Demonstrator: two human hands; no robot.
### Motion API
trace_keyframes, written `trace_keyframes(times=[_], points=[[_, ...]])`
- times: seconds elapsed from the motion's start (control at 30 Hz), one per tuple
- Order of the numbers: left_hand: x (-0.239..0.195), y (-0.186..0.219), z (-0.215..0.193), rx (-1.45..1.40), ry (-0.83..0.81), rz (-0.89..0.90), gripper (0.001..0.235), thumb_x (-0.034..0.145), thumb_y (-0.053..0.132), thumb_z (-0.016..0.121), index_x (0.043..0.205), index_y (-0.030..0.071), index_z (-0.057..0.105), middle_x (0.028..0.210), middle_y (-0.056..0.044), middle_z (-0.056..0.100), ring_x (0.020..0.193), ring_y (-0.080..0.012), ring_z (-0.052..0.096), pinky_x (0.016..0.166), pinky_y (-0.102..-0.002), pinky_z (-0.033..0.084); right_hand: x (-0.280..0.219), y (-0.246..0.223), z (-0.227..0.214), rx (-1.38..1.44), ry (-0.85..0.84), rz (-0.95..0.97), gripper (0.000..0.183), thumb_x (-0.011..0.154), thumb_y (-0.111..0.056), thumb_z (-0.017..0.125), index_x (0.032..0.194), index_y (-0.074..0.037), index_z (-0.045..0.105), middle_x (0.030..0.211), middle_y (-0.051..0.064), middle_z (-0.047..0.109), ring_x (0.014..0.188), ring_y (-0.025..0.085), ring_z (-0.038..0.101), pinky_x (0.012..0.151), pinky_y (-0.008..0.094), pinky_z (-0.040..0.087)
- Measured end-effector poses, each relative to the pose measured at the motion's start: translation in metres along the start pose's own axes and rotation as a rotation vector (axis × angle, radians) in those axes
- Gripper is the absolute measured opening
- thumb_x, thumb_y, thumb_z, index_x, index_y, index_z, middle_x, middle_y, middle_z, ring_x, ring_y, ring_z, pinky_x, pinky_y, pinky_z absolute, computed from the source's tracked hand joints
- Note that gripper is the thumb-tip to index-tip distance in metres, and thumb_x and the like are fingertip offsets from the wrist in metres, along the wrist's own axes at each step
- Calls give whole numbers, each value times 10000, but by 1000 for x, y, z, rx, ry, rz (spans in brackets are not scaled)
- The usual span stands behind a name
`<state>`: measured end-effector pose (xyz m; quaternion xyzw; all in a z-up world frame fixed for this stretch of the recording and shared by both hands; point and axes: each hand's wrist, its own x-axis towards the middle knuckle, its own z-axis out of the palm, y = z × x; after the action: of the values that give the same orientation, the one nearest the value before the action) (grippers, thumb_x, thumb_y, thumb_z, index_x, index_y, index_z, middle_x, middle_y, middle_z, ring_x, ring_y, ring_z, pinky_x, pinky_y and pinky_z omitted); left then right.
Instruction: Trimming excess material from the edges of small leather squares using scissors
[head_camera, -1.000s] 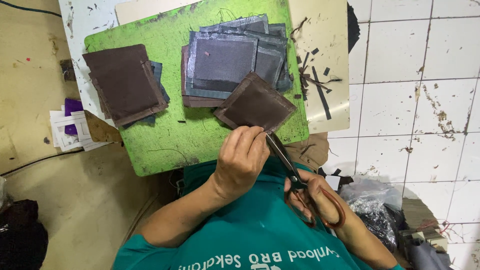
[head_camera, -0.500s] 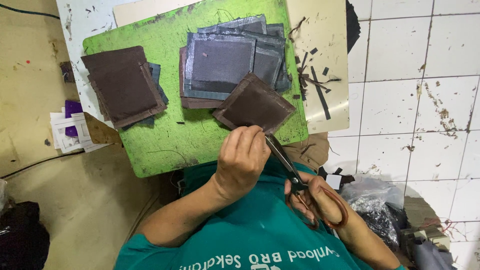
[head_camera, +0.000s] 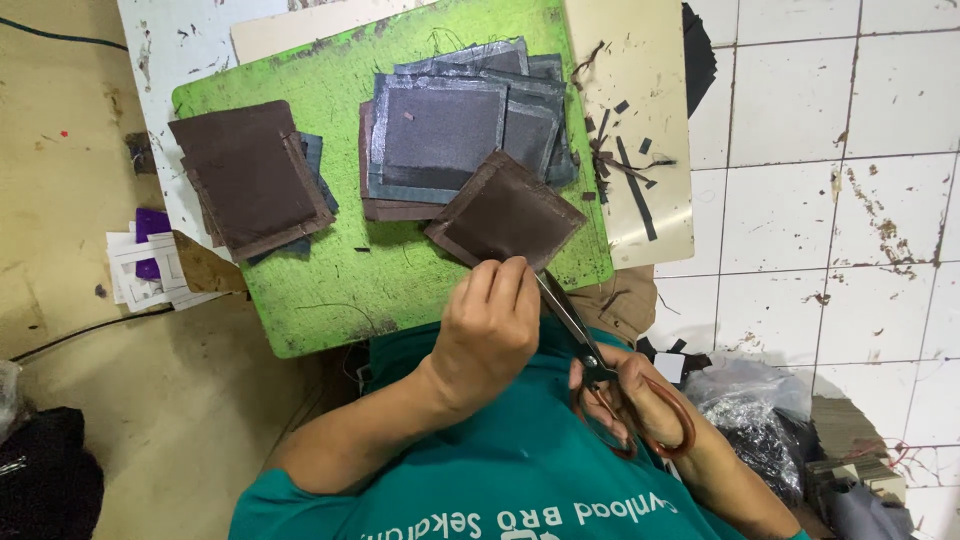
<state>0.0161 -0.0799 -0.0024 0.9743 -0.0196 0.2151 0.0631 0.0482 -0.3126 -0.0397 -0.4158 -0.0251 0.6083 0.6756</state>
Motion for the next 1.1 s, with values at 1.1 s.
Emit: trace_keyframes(times=[1.1], points=[[0, 1, 9, -116, -57, -74, 63, 1028, -55, 584, 1046, -67, 644, 1004, -161, 604, 851, -280, 576, 755, -369, 537, 7, -11, 2, -97, -35, -15, 807, 942, -733, 463, 1093, 48, 600, 595, 91, 546, 361, 91, 470, 317, 203, 411]])
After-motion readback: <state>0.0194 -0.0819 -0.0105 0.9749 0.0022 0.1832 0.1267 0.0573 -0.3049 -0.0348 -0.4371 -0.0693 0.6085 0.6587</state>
